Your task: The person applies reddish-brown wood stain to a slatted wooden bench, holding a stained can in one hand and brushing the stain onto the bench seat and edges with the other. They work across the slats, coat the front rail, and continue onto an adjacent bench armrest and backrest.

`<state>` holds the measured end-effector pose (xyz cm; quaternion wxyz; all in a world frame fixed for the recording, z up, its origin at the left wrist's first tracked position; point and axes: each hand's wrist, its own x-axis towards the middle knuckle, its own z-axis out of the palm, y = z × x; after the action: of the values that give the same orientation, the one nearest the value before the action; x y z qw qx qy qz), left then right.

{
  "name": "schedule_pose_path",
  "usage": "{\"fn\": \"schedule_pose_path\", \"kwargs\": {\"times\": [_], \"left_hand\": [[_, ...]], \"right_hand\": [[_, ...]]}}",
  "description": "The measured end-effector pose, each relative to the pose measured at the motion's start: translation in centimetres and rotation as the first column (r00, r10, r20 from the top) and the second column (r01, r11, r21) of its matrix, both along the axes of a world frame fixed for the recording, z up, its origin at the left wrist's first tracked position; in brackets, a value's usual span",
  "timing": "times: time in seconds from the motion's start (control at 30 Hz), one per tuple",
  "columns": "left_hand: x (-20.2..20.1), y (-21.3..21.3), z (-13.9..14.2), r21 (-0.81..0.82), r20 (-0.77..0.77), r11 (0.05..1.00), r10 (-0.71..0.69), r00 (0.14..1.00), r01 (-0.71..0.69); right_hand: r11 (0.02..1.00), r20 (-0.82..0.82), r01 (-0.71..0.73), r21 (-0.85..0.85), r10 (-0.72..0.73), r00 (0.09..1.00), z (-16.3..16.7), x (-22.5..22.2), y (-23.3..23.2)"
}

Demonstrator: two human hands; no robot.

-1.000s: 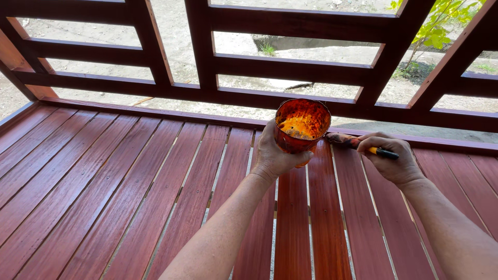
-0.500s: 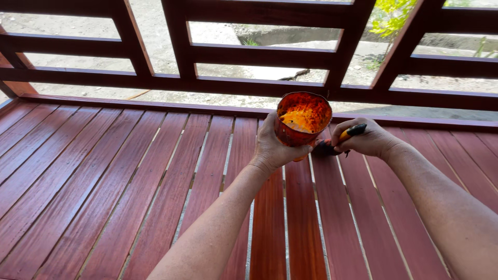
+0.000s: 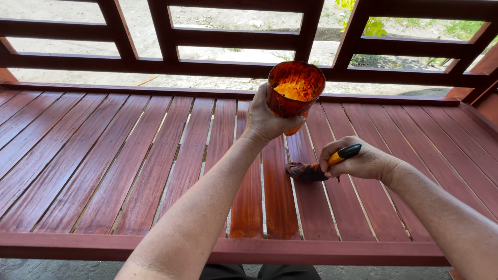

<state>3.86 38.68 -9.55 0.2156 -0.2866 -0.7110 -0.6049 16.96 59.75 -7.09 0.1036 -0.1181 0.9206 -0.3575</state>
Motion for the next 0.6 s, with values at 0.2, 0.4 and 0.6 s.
{"fn": "schedule_pose_path", "kwargs": {"times": [0.2, 0.4, 0.6], "left_hand": [[2.8, 0.0, 1.8, -0.043, -0.031, 0.999, -0.021, 0.999, 0.020], [4.9, 0.2, 3.0, -0.032, -0.061, 0.998, -0.057, 0.997, 0.055], [6.2, 0.5, 2.7, -0.021, -0.103, 0.998, -0.069, 0.992, 0.067]], "right_hand": [[0.997, 0.076, -0.060, -0.042, 0.063, 0.995, 0.4, 5.1, -0.2], [0.995, 0.139, -0.095, -0.035, 0.099, 0.985, 0.4, 7.4, 0.6], [0.941, 0.318, 0.033, -0.336, 0.081, 0.945, -2.7, 6.1, 3.8]]}}
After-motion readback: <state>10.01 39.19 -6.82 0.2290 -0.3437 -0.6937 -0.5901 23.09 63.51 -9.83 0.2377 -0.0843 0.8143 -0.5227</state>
